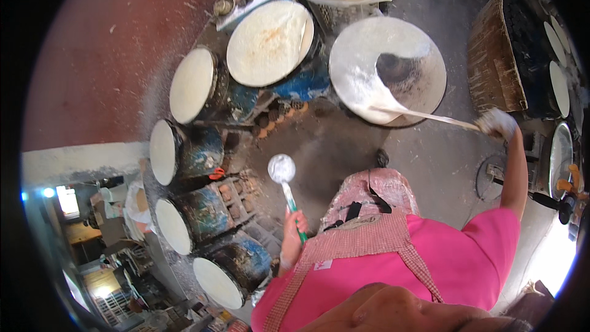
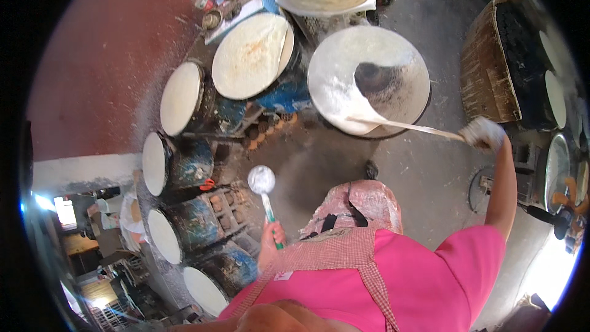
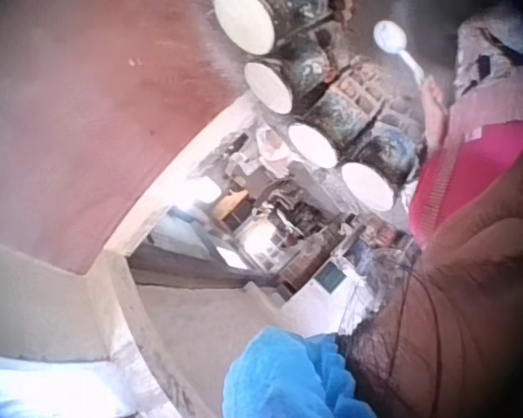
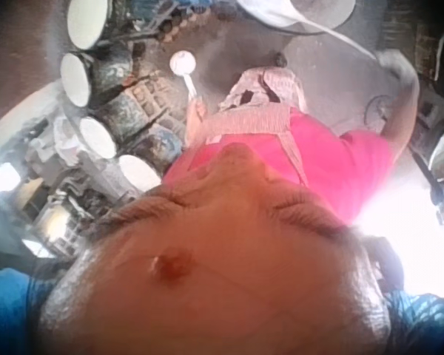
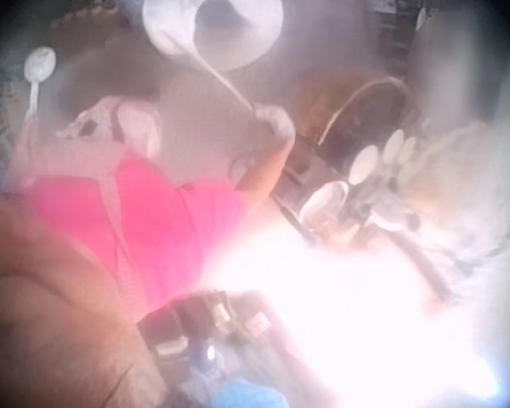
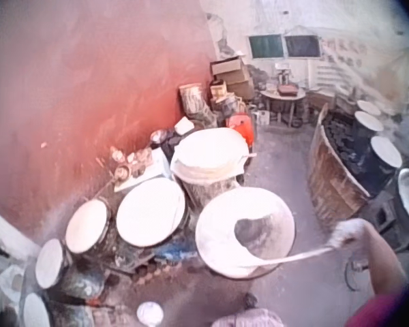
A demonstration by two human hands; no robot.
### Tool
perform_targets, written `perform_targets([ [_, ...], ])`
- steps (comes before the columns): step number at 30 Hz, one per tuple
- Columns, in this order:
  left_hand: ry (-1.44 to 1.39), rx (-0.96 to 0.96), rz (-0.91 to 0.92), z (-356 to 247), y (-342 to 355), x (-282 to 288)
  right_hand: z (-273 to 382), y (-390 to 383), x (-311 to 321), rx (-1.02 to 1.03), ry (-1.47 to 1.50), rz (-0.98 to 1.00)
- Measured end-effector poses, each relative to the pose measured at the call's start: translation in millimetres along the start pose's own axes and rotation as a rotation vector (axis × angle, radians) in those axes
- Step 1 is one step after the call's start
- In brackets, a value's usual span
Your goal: The person scoops batter from a large metal bowl and pours it onto several hot griddles. They use a wooden stick to spread the batter into thin, round crepes and flip them as they cook. The finished crepes are stacked on a nearby surface.
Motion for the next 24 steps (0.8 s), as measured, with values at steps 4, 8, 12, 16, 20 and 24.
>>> perform_targets([
  [4,0.151,0.021,0.154,-23.4,13.7,36.3,103.4,-88.7,-92.4,-0.730,1.107,-0.543],
  [8,0.148,-0.046,0.020,-56.3,-7.1,26.7,170.6,40.2,-202.9,-0.688,0.979,-0.974],
  [12,0.155,-0.055,0.161,-72.7,-17.2,17.5,237.8,146.4,-210.1,-0.571,0.215,-1.077],
  [16,0.165,-0.060,0.225,-71.3,-37.0,17.9,242.0,88.5,-212.2,-0.837,-0.146,-0.998],
  [20,0.138,-0.014,0.352,-64.1,-47.3,11.6,229.1,55.4,-224.6,-0.841,0.245,-1.259],
  [24,0.033,0.008,0.445,-61.4,-54.0,-3.2,245.2,132.4,-215.4,-0.656,0.353,-1.181],
])
Point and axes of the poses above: each hand's wrist, its own y-axis towards the middle knuckle, its own x-axis out of the back of the hand, z = x × y, the point moved 6 cm from there along y, towards the middle knuckle, and after that the axes turned 1 degree about -y, right-handed, at the moved point
